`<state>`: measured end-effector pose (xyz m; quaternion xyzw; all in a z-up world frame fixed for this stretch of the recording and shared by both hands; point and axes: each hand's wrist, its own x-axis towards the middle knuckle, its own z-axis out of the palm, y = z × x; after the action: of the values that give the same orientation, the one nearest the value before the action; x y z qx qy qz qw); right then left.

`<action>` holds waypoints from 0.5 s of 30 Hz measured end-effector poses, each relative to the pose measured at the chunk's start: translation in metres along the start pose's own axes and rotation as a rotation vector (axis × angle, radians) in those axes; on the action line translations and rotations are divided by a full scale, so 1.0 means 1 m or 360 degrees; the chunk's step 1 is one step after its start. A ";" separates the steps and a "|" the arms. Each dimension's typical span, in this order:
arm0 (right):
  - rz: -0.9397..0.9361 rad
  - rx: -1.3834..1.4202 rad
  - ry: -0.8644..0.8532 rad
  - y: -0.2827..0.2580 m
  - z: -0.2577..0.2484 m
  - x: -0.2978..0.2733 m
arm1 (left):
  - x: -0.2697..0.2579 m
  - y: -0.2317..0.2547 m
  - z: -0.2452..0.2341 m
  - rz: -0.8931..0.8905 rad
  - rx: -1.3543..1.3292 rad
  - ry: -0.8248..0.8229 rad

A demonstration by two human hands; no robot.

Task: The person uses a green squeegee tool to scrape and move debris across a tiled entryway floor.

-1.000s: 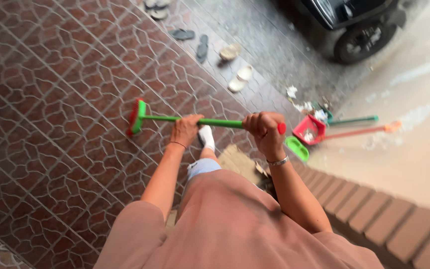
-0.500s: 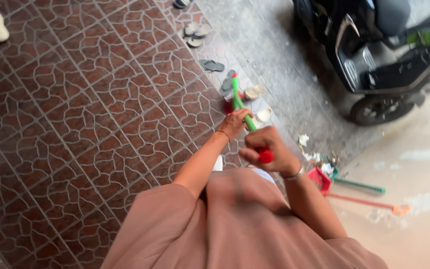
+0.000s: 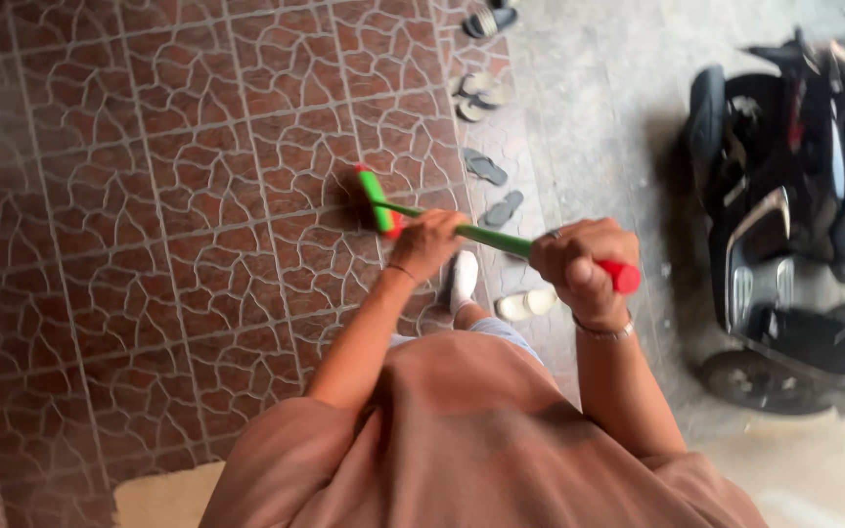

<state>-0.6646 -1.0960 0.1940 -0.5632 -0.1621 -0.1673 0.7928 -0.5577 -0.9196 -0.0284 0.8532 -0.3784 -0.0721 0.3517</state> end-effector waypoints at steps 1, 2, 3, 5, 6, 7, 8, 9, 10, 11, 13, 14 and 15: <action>0.0018 0.0101 -0.0022 0.010 -0.015 0.016 | 0.009 -0.011 -0.006 -0.0069 -0.0008 0.0050; 0.0060 0.0135 -0.0020 0.022 -0.029 0.030 | 0.016 -0.025 -0.011 -0.0137 -0.0017 0.0101; 0.0094 0.0168 -0.0018 0.038 -0.040 0.043 | 0.023 -0.040 -0.017 -0.0198 -0.0019 0.0154; 0.0180 0.0219 -0.0054 0.072 -0.063 0.067 | 0.042 -0.073 -0.017 -0.0441 0.0058 0.0116; 0.0231 0.0236 -0.0091 0.090 -0.076 0.078 | 0.050 -0.090 -0.013 -0.0564 0.0064 0.0065; 0.0302 0.0205 -0.0149 0.105 -0.088 0.085 | 0.056 -0.109 -0.008 -0.0684 0.0069 0.0011; 0.0373 0.0172 -0.0207 0.119 -0.100 0.093 | 0.063 -0.127 -0.001 -0.0805 0.0071 -0.0043; 0.0453 0.0149 -0.0250 0.130 -0.109 0.098 | 0.068 -0.143 0.007 -0.0762 0.0094 0.0006; 0.0526 0.0109 -0.0271 0.139 -0.118 0.103 | 0.075 -0.157 0.016 -0.0720 0.0117 0.0055; 0.0600 0.0059 -0.0288 0.145 -0.128 0.109 | 0.084 -0.167 0.026 -0.0671 0.0134 0.0102; 0.0622 -0.0037 -0.0305 0.152 -0.148 0.128 | 0.109 -0.176 0.040 -0.0712 0.0004 0.0048; 0.0570 -0.0083 -0.0304 0.150 -0.161 0.143 | 0.128 -0.175 0.045 -0.0728 -0.0060 0.0025; 0.0517 -0.0127 -0.0293 0.147 -0.170 0.159 | 0.148 -0.171 0.050 -0.0686 -0.0096 0.0049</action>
<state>-0.4455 -1.2252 0.0886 -0.6259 -0.1342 0.0087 0.7682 -0.3714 -0.9700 -0.1559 0.9044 -0.1794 -0.1439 0.3593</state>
